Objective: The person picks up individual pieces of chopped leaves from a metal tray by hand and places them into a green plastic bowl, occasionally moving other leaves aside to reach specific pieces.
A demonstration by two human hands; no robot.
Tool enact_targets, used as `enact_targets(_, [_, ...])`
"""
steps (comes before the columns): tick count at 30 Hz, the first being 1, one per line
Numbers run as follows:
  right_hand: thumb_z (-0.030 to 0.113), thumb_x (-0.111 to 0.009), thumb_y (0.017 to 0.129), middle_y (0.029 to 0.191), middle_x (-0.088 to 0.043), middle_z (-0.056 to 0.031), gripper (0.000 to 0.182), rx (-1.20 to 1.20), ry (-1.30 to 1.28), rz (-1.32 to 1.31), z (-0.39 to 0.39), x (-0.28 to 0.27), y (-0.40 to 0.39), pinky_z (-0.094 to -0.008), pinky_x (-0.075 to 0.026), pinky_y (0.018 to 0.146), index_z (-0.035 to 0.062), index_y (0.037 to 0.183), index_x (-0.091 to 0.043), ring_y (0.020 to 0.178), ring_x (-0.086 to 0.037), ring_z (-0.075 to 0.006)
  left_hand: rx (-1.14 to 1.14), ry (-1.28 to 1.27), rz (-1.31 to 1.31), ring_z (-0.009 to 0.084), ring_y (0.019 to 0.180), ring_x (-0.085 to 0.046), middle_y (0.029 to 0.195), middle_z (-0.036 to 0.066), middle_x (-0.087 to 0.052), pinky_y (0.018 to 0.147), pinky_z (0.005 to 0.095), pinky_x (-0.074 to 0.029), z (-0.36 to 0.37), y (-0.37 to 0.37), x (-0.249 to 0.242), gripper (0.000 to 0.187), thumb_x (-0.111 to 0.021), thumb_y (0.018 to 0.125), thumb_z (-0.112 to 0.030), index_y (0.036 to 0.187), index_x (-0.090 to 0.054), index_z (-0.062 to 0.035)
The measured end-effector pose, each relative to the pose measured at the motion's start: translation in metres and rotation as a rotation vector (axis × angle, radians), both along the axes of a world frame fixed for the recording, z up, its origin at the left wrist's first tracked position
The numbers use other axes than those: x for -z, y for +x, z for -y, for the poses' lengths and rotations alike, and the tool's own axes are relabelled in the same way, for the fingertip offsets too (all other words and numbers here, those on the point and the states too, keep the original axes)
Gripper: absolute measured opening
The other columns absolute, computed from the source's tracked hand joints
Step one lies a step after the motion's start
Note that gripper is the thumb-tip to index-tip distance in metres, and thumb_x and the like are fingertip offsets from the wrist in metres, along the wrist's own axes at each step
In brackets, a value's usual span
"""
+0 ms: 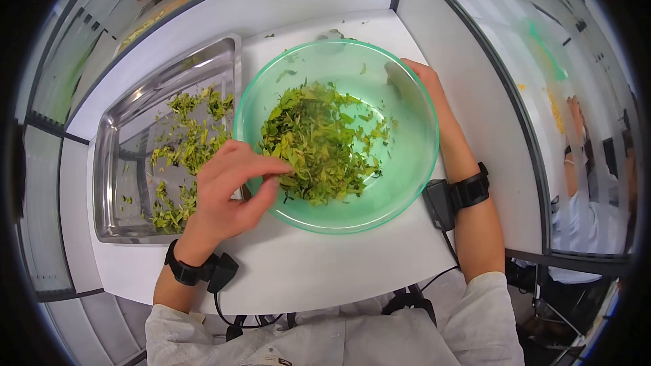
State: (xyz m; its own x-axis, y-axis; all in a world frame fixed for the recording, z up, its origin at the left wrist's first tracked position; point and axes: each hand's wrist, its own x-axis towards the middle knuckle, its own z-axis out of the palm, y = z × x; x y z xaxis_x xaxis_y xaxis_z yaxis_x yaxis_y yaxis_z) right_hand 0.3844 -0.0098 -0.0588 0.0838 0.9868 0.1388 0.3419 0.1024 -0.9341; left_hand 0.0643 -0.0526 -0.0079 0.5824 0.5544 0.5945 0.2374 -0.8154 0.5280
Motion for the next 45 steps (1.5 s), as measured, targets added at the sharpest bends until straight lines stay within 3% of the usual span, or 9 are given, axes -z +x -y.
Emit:
enact_targets(7, [0.026, -0.059, 0.093, 0.07, -0.052, 0.0034, 0.026, -0.021, -0.015, 0.045, -0.005, 0.0, 0.003, -0.0233, -0.04, 0.06, 0.0022, 0.081, -0.059, 0.066, -0.045, -0.0051, 0.032, 0.03, 0.007, 0.0168, 0.069, -0.061, 0.088, 0.003, -0.072, 0.069, 0.0301, -0.045, -0.003, 0.001, -0.005, 0.034, -0.059, 0.063, 0.011, 0.087, -0.071, -0.0084])
enact_targets(12, [0.026, -0.059, 0.093, 0.07, -0.051, 0.0042, 0.026, -0.016, -0.004, -0.022, 0.001, -0.001, 0.0, -0.0228, -0.04, 0.059, 0.0035, 0.08, -0.059, 0.066, -0.045, -0.0046, -0.058, 0.076, -0.013, 0.0232, 0.092, -0.06, 0.096, 0.004, -0.069, 0.08, 0.0375, -0.046, 0.001, 0.001, -0.013, 0.021, -0.074, 0.061, 0.001, 0.079, -0.07, -0.0096])
enact_targets(15, [0.027, -0.059, 0.093, 0.07, -0.052, 0.0045, 0.026, -0.003, -0.002, 0.009, 0.002, -0.001, 0.001, -0.0228, -0.04, 0.059, 0.0035, 0.08, -0.059, 0.066, -0.045, -0.0045, -0.158, 0.188, -0.157, 0.0229, 0.089, -0.061, 0.099, 0.003, -0.069, 0.083, 0.0386, -0.044, -0.011, -0.014, -0.022, 0.02, -0.077, 0.066, -0.005, 0.082, -0.068, -0.0119])
enact_targets(18, [0.027, -0.059, 0.093, 0.07, -0.051, 0.0046, 0.027, -0.007, 0.011, 0.001, 0.001, -0.002, 0.001, -0.0229, -0.04, 0.058, 0.0038, 0.08, -0.059, 0.066, -0.045, -0.0044, -0.307, 0.15, -0.384, 0.026, 0.091, -0.063, 0.1, 0.007, -0.068, 0.083, 0.0398, -0.045, -0.025, -0.049, -0.05, 0.026, -0.078, 0.067, -0.008, 0.09, -0.068, -0.0091])
enact_targets(21, [0.028, -0.059, 0.093, 0.07, -0.052, 0.0046, 0.027, -0.008, 0.002, -0.017, 0.001, 0.0, -0.001, -0.0229, -0.04, 0.058, 0.0036, 0.08, -0.059, 0.066, -0.045, -0.0043, -0.419, -0.179, -0.497, 0.0297, 0.093, -0.063, 0.097, 0.01, -0.067, 0.083, 0.0405, -0.047, -0.035, -0.084, -0.057, 0.033, -0.079, 0.067, -0.01, 0.098, -0.067, -0.0074])
enact_targets(27, [0.025, -0.059, 0.093, 0.071, -0.053, 0.0037, 0.025, -0.042, 0.001, 0.002, -0.006, 0.004, 0.004, -0.0223, -0.04, 0.059, 0.0025, 0.083, -0.061, 0.066, -0.047, -0.0045, -0.247, -0.325, -0.741, 0.0276, 0.086, -0.064, 0.094, 0.009, -0.068, 0.078, 0.0372, -0.05, -0.055, -0.087, -0.026, 0.036, -0.082, 0.066, -0.018, 0.098, -0.068, -0.0076])
enact_targets(34, [0.021, -0.058, 0.092, 0.073, -0.054, 0.0036, 0.02, -0.039, -0.022, -0.05, -0.001, 0.0, 0.002, -0.0221, -0.041, 0.061, 0.0023, 0.085, -0.061, 0.068, -0.048, -0.0045, -0.099, -0.532, -0.555, 0.0166, 0.066, -0.059, 0.076, 0.005, -0.064, 0.062, 0.0294, -0.048, -0.064, -0.084, -0.013, 0.038, -0.087, 0.063, -0.028, 0.089, -0.07, -0.0071])
enact_targets(41, [0.023, -0.059, 0.093, 0.073, -0.053, 0.0044, 0.022, -0.041, -0.004, -0.034, 0.0, -0.001, 0.002, -0.0215, -0.041, 0.06, 0.003, 0.085, -0.062, 0.067, -0.047, -0.0039, -0.062, -0.616, -0.7, 0.0143, 0.067, -0.057, 0.079, 0.002, -0.066, 0.062, 0.0263, -0.046, -0.064, -0.086, -0.011, 0.038, -0.089, 0.058, -0.017, 0.09, -0.072, -0.0054])
enact_targets(45, [0.025, -0.06, 0.093, 0.073, -0.053, 0.0046, 0.023, -0.053, -0.02, -0.09, 0.001, -0.003, 0.001, -0.0216, -0.04, 0.06, 0.0032, 0.084, -0.062, 0.068, -0.047, -0.0038, -0.047, -0.612, -0.653, 0.0161, 0.062, -0.057, 0.074, 0.006, -0.065, 0.058, 0.0286, -0.046, -0.062, -0.085, -0.012, 0.02, -0.079, 0.067, -0.016, 0.083, -0.073, -0.0059])
